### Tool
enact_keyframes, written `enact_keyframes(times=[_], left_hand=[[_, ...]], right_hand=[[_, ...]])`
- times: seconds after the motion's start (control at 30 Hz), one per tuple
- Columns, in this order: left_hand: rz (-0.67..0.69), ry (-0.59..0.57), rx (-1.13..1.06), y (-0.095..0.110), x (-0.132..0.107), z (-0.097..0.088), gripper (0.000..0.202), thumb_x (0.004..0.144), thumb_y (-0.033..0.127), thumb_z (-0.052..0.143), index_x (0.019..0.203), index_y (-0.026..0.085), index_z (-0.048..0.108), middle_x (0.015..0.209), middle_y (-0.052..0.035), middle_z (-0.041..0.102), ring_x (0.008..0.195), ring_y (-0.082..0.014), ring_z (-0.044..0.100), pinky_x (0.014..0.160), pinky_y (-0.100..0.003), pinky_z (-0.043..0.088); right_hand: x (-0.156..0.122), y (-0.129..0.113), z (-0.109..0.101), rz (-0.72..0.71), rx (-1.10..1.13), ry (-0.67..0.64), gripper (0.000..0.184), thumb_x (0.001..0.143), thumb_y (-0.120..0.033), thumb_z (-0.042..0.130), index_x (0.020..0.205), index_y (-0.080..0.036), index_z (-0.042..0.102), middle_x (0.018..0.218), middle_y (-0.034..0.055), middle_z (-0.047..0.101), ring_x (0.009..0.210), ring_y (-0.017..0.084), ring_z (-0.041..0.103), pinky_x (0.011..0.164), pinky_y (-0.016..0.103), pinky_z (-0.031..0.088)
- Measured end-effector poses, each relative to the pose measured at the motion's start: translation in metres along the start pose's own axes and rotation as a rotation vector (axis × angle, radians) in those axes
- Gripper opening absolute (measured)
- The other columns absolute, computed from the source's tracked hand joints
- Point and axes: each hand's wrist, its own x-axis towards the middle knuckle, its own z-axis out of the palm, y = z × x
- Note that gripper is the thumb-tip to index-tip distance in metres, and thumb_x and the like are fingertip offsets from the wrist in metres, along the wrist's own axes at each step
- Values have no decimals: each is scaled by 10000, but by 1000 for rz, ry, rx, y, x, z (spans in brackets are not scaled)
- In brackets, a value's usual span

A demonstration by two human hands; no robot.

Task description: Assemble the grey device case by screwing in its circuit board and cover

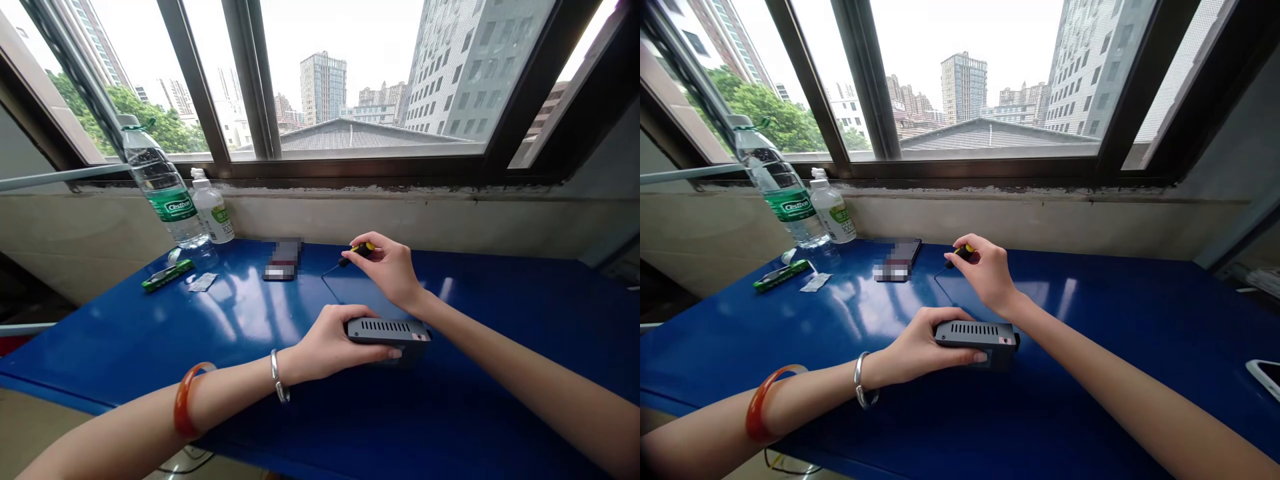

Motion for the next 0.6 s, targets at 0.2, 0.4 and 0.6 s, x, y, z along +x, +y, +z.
enact_keyframes(times=[0.2,0.4,0.6], left_hand=[[2,13,21,-1,0,-1,332,705,391,749,854,111,651,672,18,542,593,-84,449,514,-176,361],[16,6,33,1,0,-2,335,712,389,746,874,110,657,713,3,574,617,-93,475,532,-179,378],[12,5,38,2,1,-3,351,725,400,734,897,104,653,739,-4,585,642,-100,497,553,-182,395]], right_hand=[[7,-2,-8,-41,-22,31,229,726,-389,704,823,-183,674,759,16,671,622,133,606,601,260,513],[30,-34,-51,-108,-57,105,242,686,-361,749,842,-187,684,713,-1,645,588,133,628,548,257,537],[32,-81,-110,-188,-208,37,180,722,-329,744,866,-225,715,816,22,689,570,118,647,483,210,565]])
